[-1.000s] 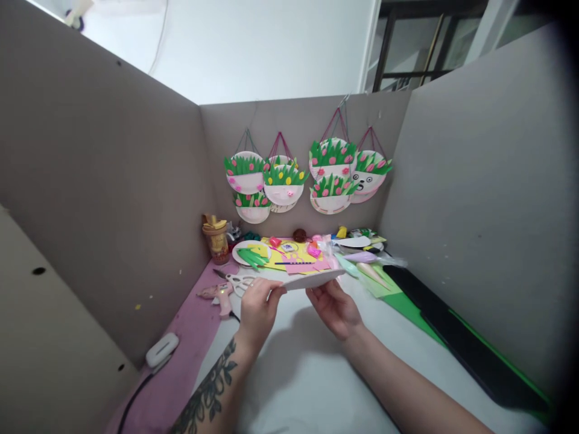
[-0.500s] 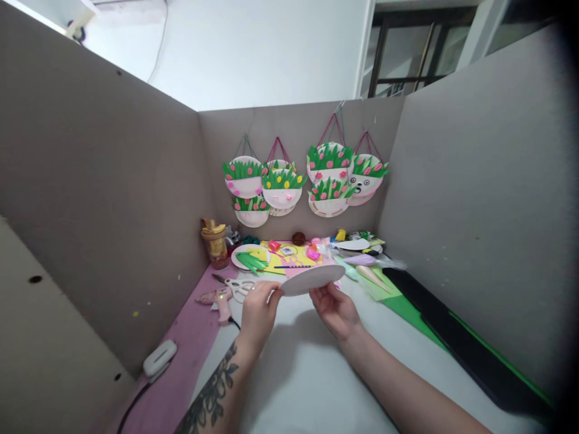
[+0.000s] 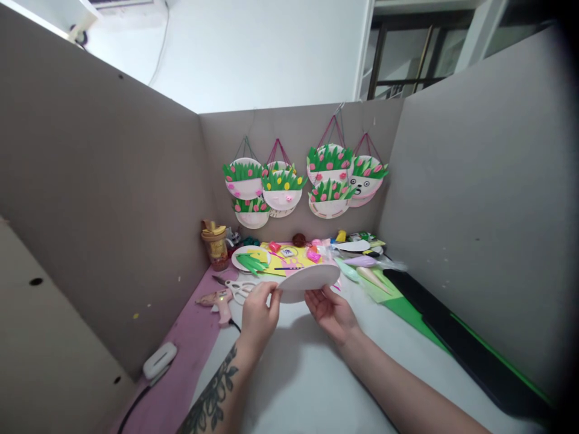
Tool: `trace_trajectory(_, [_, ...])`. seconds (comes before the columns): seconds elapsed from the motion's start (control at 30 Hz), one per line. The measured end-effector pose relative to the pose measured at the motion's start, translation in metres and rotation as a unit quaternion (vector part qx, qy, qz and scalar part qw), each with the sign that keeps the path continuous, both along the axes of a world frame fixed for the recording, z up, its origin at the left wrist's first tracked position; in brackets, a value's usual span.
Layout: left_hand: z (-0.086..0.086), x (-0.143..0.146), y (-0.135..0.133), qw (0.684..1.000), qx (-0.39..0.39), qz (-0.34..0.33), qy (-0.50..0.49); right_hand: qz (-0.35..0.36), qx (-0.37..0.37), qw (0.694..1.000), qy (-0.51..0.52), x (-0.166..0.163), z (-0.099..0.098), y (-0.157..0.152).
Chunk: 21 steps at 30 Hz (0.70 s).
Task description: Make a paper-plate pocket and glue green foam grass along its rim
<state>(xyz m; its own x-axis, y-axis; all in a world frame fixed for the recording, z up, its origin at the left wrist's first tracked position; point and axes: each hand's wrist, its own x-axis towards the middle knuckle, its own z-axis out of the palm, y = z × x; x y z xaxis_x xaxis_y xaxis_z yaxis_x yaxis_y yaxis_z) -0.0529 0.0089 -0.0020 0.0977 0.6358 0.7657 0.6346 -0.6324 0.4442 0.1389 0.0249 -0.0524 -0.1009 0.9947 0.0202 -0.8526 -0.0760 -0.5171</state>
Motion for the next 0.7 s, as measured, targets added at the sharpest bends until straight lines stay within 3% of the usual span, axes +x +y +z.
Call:
trace_trajectory(0.17, [0.002,0.001,-0.002,1.0,-0.009,-0.015,0.015,0.0,0.0,1.0,-0.012,-0.001,-0.002,0.0])
trace_trajectory(0.33, [0.002,0.003,-0.005,0.995,-0.078,-0.024,0.051,0.004,-0.052,0.999,-0.004,-0.007,0.002,-0.004])
trace_trajectory(0.4, [0.002,0.004,-0.004,0.991,-0.107,-0.043,0.067,-0.017,-0.059,0.997,-0.04,-0.008,0.004,-0.004])
trace_trajectory(0.5, [0.001,0.004,0.0,0.99,-0.108,-0.075,0.044,-0.108,-0.025,0.978,-0.175,-0.005,0.005,-0.002])
trace_trajectory(0.57, [0.001,0.003,0.001,0.993,-0.086,-0.077,0.005,-0.168,0.031,0.933,-0.316,-0.002,0.005,-0.003])
trace_trajectory(0.6, [0.001,0.003,0.001,0.995,-0.073,-0.074,-0.009,-0.189,0.064,0.897,-0.395,-0.002,0.005,-0.004])
trace_trajectory(0.7, [0.001,0.004,-0.003,0.997,-0.023,-0.068,-0.003,-0.246,0.18,0.734,-0.607,-0.002,0.006,-0.011])
